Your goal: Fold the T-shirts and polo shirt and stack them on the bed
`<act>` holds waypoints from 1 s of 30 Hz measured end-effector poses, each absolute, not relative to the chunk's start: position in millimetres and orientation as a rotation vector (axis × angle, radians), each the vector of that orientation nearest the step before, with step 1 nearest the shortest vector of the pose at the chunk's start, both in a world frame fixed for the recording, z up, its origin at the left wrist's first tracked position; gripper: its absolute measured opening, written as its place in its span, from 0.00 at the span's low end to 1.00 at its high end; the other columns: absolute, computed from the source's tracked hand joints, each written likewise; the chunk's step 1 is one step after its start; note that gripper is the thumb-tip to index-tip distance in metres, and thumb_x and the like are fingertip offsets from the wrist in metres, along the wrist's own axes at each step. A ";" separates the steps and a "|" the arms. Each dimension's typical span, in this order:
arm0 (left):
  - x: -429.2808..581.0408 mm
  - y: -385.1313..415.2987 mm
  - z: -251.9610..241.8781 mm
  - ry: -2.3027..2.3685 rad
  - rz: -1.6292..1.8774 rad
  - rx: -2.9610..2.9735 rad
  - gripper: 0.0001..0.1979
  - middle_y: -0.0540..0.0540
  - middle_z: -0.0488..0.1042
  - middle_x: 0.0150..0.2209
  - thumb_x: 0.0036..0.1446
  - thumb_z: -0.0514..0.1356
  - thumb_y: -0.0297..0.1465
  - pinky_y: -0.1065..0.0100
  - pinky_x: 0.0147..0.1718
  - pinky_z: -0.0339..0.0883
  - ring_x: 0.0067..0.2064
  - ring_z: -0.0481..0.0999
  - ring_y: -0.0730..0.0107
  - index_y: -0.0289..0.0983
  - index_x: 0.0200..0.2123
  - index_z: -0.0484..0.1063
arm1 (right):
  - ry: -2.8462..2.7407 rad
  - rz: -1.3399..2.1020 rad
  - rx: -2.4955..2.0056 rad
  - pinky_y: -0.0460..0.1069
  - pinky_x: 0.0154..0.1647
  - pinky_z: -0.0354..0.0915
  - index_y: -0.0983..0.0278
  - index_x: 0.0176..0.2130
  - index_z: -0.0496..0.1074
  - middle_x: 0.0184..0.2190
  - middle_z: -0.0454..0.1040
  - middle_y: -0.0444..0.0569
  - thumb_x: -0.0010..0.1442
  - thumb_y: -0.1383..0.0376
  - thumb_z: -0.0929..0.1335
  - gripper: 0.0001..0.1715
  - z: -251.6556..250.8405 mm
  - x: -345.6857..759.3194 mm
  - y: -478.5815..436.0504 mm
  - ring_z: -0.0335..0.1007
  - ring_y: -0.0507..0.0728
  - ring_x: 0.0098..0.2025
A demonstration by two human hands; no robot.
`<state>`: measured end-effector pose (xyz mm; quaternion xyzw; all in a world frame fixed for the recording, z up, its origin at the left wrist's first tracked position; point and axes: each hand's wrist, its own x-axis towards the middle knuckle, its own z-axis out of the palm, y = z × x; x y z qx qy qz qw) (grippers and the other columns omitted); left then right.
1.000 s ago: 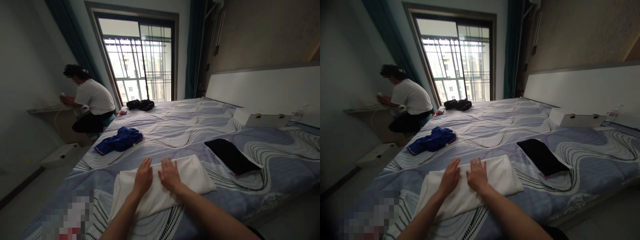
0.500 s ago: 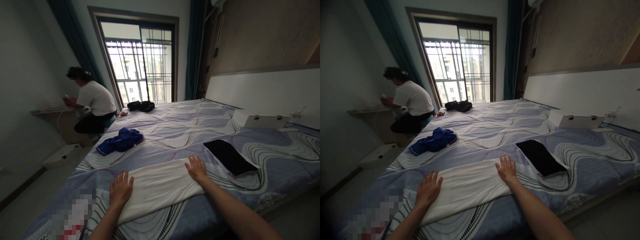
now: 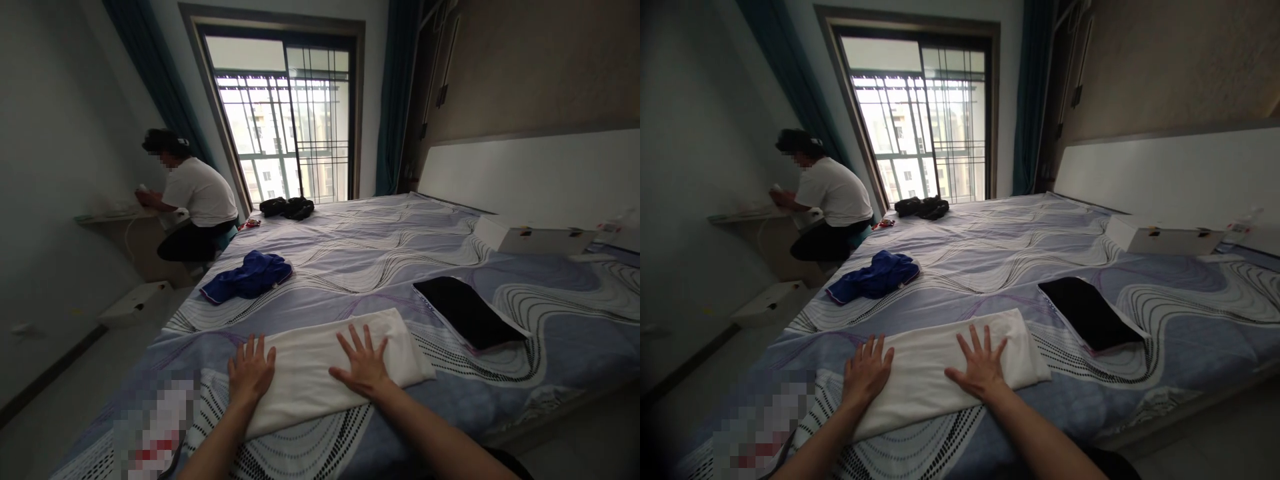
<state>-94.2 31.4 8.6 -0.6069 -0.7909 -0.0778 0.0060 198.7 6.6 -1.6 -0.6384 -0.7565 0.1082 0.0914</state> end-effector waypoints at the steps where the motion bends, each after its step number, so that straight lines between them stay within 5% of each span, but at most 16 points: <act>1: -89.9 30.9 11.0 -2.475 -0.237 -1.861 0.32 0.36 0.52 0.72 0.67 0.41 0.44 0.33 0.64 0.44 0.71 0.49 0.38 0.37 0.69 0.56 | -2.253 0.330 -1.900 0.84 0.56 0.16 0.43 0.71 0.44 0.75 0.33 0.46 0.56 0.29 0.59 0.53 0.4 200.3 7.7 0.21 0.79 0.73; 4: -64.2 23.4 14.2 -2.355 -0.277 -1.797 0.30 0.31 0.48 0.72 0.67 0.42 0.37 0.25 0.61 0.37 0.72 0.40 0.32 0.33 0.68 0.59 | -2.255 0.338 -1.917 0.85 0.56 0.15 0.42 0.71 0.43 0.75 0.32 0.46 0.55 0.29 0.59 0.53 3.7 201.9 11.1 0.19 0.79 0.73; 6: -38.7 12.2 10.2 -2.114 -0.335 -2.043 0.29 0.33 0.46 0.73 0.66 0.42 0.32 0.30 0.64 0.37 0.74 0.36 0.38 0.32 0.68 0.57 | -2.249 0.334 -1.925 0.84 0.56 0.15 0.42 0.71 0.42 0.75 0.32 0.46 0.55 0.29 0.59 0.53 3.5 200.0 11.4 0.18 0.78 0.73; 10: 4.6 -15.0 -7.5 -1.743 -0.378 -2.570 0.28 0.44 0.50 0.73 0.69 0.41 0.35 0.44 0.68 0.44 0.73 0.45 0.54 0.41 0.71 0.52 | -2.232 0.336 -1.933 0.83 0.58 0.16 0.41 0.71 0.43 0.75 0.31 0.43 0.62 0.35 0.57 0.45 0.8 197.6 9.9 0.18 0.76 0.74; 18: -65.8 -22.7 -5.8 -2.224 -0.253 -2.153 0.29 0.44 0.49 0.73 0.67 0.45 0.42 0.42 0.67 0.44 0.73 0.47 0.49 0.46 0.69 0.55 | -2.102 0.190 -2.109 0.68 0.70 0.24 0.53 0.72 0.45 0.75 0.37 0.45 0.69 0.48 0.54 0.37 -9.1 250.3 20.7 0.28 0.64 0.75; 24: -132.9 -35.4 -5.4 -2.358 -0.190 -2.068 0.30 0.43 0.49 0.73 0.67 0.43 0.40 0.43 0.66 0.46 0.73 0.48 0.50 0.44 0.71 0.51 | -1.975 0.071 -2.312 0.72 0.68 0.34 0.51 0.72 0.45 0.75 0.39 0.45 0.70 0.49 0.53 0.36 -16.4 279.0 33.6 0.31 0.66 0.74; 30: -132.5 -38.7 -8.4 -2.362 -0.246 -2.108 0.30 0.46 0.48 0.73 0.67 0.42 0.38 0.42 0.68 0.41 0.74 0.45 0.53 0.43 0.71 0.50 | -1.896 -0.091 -2.365 0.78 0.64 0.21 0.56 0.72 0.49 0.74 0.40 0.49 0.70 0.57 0.54 0.34 -14.9 250.2 29.0 0.28 0.71 0.74</act>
